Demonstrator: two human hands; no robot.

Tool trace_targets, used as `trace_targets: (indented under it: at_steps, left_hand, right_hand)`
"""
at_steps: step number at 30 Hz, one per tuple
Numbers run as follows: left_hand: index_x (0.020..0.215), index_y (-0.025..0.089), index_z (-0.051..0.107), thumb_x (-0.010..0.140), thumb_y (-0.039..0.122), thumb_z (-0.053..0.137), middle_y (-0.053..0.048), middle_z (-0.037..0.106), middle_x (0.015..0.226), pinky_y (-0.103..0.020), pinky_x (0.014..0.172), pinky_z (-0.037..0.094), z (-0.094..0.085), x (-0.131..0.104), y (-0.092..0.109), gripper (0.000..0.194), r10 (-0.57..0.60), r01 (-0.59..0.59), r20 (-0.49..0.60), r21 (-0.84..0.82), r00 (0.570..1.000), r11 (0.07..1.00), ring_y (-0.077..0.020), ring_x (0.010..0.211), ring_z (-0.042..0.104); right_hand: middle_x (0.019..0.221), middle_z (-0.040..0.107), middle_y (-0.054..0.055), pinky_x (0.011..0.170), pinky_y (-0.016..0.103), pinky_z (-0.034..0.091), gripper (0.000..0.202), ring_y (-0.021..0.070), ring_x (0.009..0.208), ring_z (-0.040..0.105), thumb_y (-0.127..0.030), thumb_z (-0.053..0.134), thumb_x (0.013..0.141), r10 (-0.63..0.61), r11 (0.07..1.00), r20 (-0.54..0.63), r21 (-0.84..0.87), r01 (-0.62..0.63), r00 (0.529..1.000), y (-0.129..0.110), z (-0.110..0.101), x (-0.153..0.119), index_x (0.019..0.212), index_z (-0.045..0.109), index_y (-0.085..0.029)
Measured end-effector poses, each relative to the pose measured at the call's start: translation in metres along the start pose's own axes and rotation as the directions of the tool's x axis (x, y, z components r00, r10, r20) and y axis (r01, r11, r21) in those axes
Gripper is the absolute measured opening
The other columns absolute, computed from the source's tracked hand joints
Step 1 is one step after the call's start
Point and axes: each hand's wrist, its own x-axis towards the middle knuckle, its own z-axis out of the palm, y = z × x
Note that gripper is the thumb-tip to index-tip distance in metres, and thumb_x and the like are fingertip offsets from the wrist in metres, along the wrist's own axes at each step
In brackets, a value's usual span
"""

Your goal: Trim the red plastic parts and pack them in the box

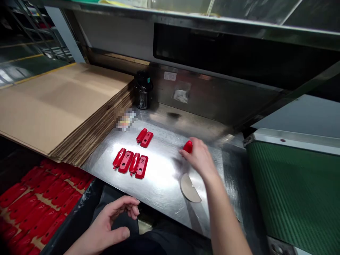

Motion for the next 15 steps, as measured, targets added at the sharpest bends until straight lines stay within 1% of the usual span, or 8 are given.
trace_targets:
  at_steps: [1, 3, 5, 7, 10, 12, 14, 15]
  left_hand:
    - [0.137, 0.031, 0.067, 0.088, 0.053, 0.087, -0.007, 0.072, 0.117, -0.037, 0.099, 0.050, 0.001, 0.005, 0.000, 0.057, 0.004, -0.004, 0.019, -0.009, 1.000, 1.000, -0.0223, 0.106, 0.067]
    - [0.134, 0.028, 0.069, 0.085, 0.052, 0.089, -0.008, 0.074, 0.113, -0.037, 0.096, 0.051, 0.008, 0.017, 0.001, 0.058, 0.009, -0.007, 0.067, -0.018, 0.998, 1.000, -0.0221, 0.103, 0.067]
    - [0.130, 0.025, 0.072, 0.083, 0.048, 0.092, -0.009, 0.075, 0.110, -0.037, 0.095, 0.051, 0.017, 0.030, 0.002, 0.056, -0.004, 0.006, 0.104, -0.016, 0.995, 1.000, -0.0222, 0.100, 0.067]
    - [0.130, 0.023, 0.073, 0.084, 0.045, 0.093, -0.010, 0.075, 0.112, -0.037, 0.095, 0.051, 0.027, 0.042, 0.002, 0.054, -0.016, 0.017, 0.108, -0.013, 0.994, 1.000, -0.0216, 0.099, 0.067]
    - [0.148, 0.029, 0.058, 0.085, 0.051, 0.090, -0.013, 0.065, 0.139, -0.038, 0.101, 0.051, 0.038, 0.055, -0.001, 0.074, -0.008, 0.009, 0.016, -0.055, 1.000, 0.998, -0.0247, 0.116, 0.065]
    - [0.160, 0.032, 0.042, 0.076, 0.059, 0.095, -0.015, 0.049, 0.162, -0.043, 0.116, 0.045, 0.042, 0.059, -0.002, 0.103, 0.013, -0.016, -0.028, -0.134, 1.000, 0.991, -0.0321, 0.143, 0.052]
    - [0.164, 0.030, 0.037, 0.063, 0.059, 0.103, -0.018, 0.039, 0.171, -0.050, 0.129, 0.033, 0.044, 0.061, -0.002, 0.124, 0.013, -0.014, -0.005, -0.221, 1.000, 0.975, -0.0389, 0.159, 0.035]
    - [0.163, 0.028, 0.039, 0.058, 0.057, 0.105, -0.019, 0.039, 0.171, -0.052, 0.131, 0.029, 0.045, 0.061, -0.002, 0.128, 0.010, -0.004, 0.021, -0.252, 1.000, 0.968, -0.0413, 0.160, 0.033]
  right_hand:
    - [0.164, 0.042, 0.033, 0.126, 0.062, 0.033, 0.088, 0.0497, 0.153, 0.040, -0.029, 0.085, 0.084, 0.012, 1.000, 0.004, -0.021, -0.012, 1.000, 0.016, -0.006, 0.005, 0.157, 0.044, -0.003]
    - [0.166, 0.039, 0.034, 0.127, 0.057, 0.034, 0.104, 0.0489, 0.153, 0.041, -0.022, 0.090, 0.072, 0.006, 1.000, 0.059, -0.026, -0.004, 0.998, 0.041, -0.009, 0.015, 0.160, 0.039, -0.001]
    - [0.162, 0.045, 0.033, 0.126, 0.054, 0.038, 0.105, 0.0460, 0.148, 0.049, -0.021, 0.089, 0.069, -0.012, 1.000, 0.088, -0.009, 0.013, 0.996, 0.054, -0.006, 0.019, 0.160, 0.040, 0.000]
    - [0.165, 0.041, 0.032, 0.129, 0.055, 0.033, 0.108, 0.0451, 0.152, 0.043, -0.026, 0.086, 0.072, -0.029, 1.000, 0.053, 0.012, 0.028, 0.998, 0.055, -0.002, 0.007, 0.162, 0.034, 0.001]
    - [0.174, 0.029, 0.024, 0.134, 0.052, 0.026, 0.115, 0.0385, 0.161, 0.030, -0.043, 0.083, 0.079, -0.075, 0.993, 0.051, 0.092, 0.070, 0.996, 0.040, 0.006, -0.044, 0.169, 0.023, -0.006]
    - [0.176, 0.032, 0.013, 0.131, 0.045, 0.035, 0.121, 0.0292, 0.159, 0.038, -0.056, 0.085, 0.076, -0.143, 0.969, 0.184, 0.224, 0.100, 0.972, 0.026, 0.017, -0.092, 0.172, 0.018, -0.021]
    - [0.177, 0.030, 0.009, 0.134, 0.047, 0.031, 0.124, 0.0270, 0.161, 0.034, -0.046, 0.090, 0.072, -0.194, 0.891, 0.364, 0.453, 0.009, 0.911, 0.013, 0.033, -0.138, 0.172, 0.018, -0.029]
    - [0.177, 0.030, 0.009, 0.134, 0.048, 0.029, 0.124, 0.0273, 0.162, 0.033, -0.042, 0.091, 0.071, -0.211, 0.871, 0.387, 0.492, -0.008, 0.898, 0.007, 0.041, -0.156, 0.172, 0.019, -0.029]
